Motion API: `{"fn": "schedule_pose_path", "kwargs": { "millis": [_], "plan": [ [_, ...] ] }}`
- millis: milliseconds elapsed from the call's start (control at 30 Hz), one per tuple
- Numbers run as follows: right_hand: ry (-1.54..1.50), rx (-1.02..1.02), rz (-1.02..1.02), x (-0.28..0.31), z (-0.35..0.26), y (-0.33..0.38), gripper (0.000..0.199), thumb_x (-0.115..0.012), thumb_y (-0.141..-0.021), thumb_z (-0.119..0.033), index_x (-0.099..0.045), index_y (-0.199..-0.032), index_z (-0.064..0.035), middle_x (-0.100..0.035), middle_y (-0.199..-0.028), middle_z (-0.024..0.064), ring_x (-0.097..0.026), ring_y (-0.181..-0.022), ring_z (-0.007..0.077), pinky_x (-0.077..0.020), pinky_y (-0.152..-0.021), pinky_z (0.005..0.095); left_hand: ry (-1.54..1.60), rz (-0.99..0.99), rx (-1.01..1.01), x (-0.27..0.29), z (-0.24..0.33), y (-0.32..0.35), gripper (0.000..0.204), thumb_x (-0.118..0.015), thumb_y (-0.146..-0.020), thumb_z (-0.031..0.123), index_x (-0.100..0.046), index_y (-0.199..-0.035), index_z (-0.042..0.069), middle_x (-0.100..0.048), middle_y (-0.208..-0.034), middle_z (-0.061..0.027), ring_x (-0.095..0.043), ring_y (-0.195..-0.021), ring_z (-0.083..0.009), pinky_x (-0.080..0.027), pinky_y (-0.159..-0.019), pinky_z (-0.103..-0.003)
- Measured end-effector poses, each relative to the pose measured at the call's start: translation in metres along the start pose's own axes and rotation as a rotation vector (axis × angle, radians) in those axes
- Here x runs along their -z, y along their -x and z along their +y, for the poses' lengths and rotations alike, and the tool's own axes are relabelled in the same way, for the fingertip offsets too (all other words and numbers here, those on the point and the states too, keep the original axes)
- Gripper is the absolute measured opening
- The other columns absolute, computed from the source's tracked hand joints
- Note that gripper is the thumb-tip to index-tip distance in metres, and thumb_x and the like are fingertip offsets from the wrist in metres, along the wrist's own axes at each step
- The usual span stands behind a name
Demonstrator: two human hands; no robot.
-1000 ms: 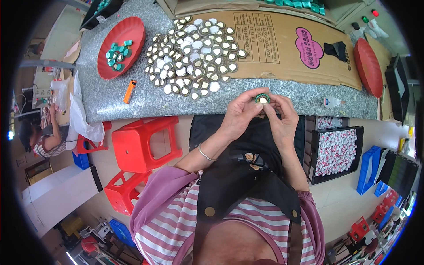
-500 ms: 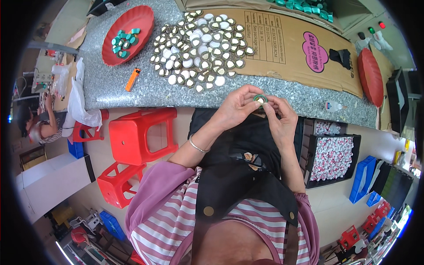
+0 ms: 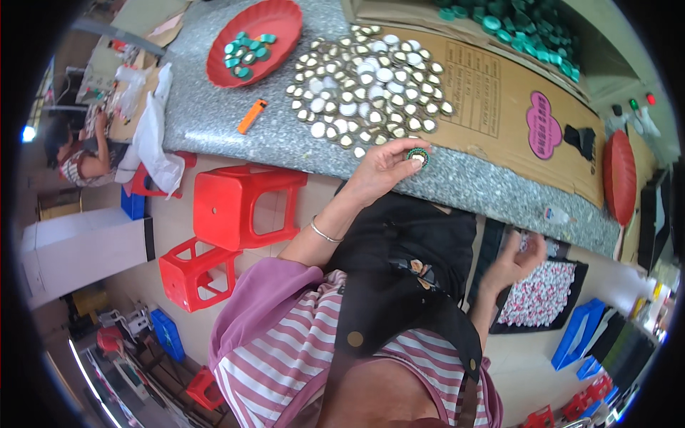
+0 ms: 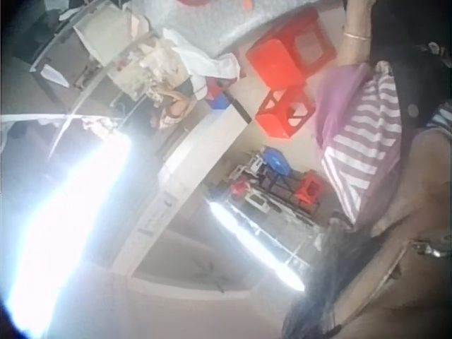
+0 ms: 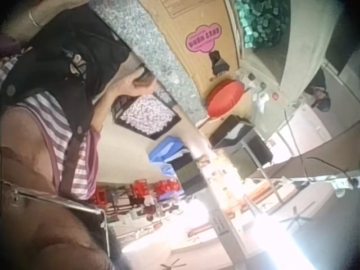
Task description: Assembling small toy components by gluing circular inserts into green plastic caps at a factory workbench.
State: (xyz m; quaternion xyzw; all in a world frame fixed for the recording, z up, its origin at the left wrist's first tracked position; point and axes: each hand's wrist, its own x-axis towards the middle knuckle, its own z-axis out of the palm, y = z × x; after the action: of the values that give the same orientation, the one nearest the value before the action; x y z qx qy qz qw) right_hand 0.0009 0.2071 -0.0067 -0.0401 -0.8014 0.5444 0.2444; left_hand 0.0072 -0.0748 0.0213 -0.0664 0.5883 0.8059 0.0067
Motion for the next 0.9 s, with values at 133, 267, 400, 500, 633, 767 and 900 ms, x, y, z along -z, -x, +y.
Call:
{"fn": "schedule_pose_path", "kwargs": {
  "millis": [133,267,400,500,633,767,900],
  "plan": [
    [0.101,0.019,0.099,0.019,0.018,-0.043,0.065,-0.067,-0.076,0.001,-0.031,-0.13,0.0053,-0.035,-0.132,0.0178,-0.035,-0.125,0.0252,-0.0272,-0.106,0.0376,-0.048,0.072,-0.009,0.015,0.01,-0.003,0.03,-0.054,-0.087,0.005,-0.056,-0.118,0.006,-0.063,-0.101,-0.0025,-0.052,-0.081,-0.0029,-0.042,-0.07,-0.019],
    [0.023,-0.012,0.019,0.016,0.036,-0.068,0.074,-0.068,-0.074,0.002,-0.025,-0.134,0.005,-0.031,-0.138,0.0193,-0.029,-0.13,0.0265,-0.0245,-0.108,0.0376,-0.025,0.084,-0.008,0.033,0.03,0.003,0.03,-0.054,-0.086,0.004,-0.057,-0.116,0.006,-0.064,-0.099,-0.0041,-0.054,-0.084,-0.006,-0.043,-0.071,-0.021],
    [0.175,0.041,-0.074,0.007,0.034,-0.083,0.068,-0.068,-0.077,-0.003,-0.03,-0.133,0.0034,-0.039,-0.133,0.0169,-0.039,-0.12,0.0231,-0.0326,-0.101,0.0337,-0.054,0.139,-0.068,0.044,0.048,0.008,0.029,-0.053,-0.087,0.003,-0.057,-0.115,0.004,-0.063,-0.098,-0.0029,-0.054,-0.081,-0.0055,-0.043,-0.071,-0.019],
    [0.138,-0.033,-0.105,-0.001,0.032,-0.09,0.048,-0.063,-0.084,-0.008,-0.039,-0.124,0.0031,-0.052,-0.116,0.0135,-0.048,-0.106,0.0181,-0.0399,-0.091,0.0297,-0.247,0.295,-0.154,0.076,0.073,0.002,0.03,-0.054,-0.087,0.005,-0.056,-0.117,0.004,-0.062,-0.096,0.0,-0.051,-0.076,-0.0055,-0.044,-0.071,-0.02],
    [0.051,-0.022,-0.094,-0.006,0.039,-0.093,0.031,-0.054,-0.09,-0.013,-0.045,-0.116,0.0023,-0.056,-0.107,0.0131,-0.052,-0.096,0.0161,-0.0424,-0.087,0.0287,-0.567,0.722,-0.477,0.169,0.102,-0.011,0.033,-0.058,-0.085,0.01,-0.057,-0.117,0.004,-0.064,-0.097,-0.0046,-0.056,-0.078,-0.0093,-0.046,-0.069,-0.023],
    [-0.146,0.055,0.008,-0.006,0.04,-0.086,0.033,-0.051,-0.092,-0.014,-0.041,-0.119,0.0019,-0.056,-0.106,0.0142,-0.055,-0.095,0.0176,-0.0469,-0.081,0.0289,-1.509,0.989,-0.562,0.208,0.12,-0.02,0.037,-0.063,-0.078,0.01,-0.055,-0.114,0.004,-0.062,-0.098,-0.0158,-0.057,-0.096,-0.0297,-0.044,-0.083,-0.039],
    [-0.141,-0.071,-0.092,-0.027,-0.014,-0.068,0.036,-0.05,-0.091,-0.01,-0.038,-0.122,0.0033,-0.056,-0.106,0.0158,-0.057,-0.088,0.0178,-0.0501,-0.068,0.026,-1.245,0.551,-0.733,0.127,0.102,-0.025,0.025,-0.067,-0.071,0.006,-0.062,-0.095,0.006,-0.059,-0.097,-0.0115,-0.052,-0.095,-0.0296,-0.041,-0.085,-0.037]
  ]
}}
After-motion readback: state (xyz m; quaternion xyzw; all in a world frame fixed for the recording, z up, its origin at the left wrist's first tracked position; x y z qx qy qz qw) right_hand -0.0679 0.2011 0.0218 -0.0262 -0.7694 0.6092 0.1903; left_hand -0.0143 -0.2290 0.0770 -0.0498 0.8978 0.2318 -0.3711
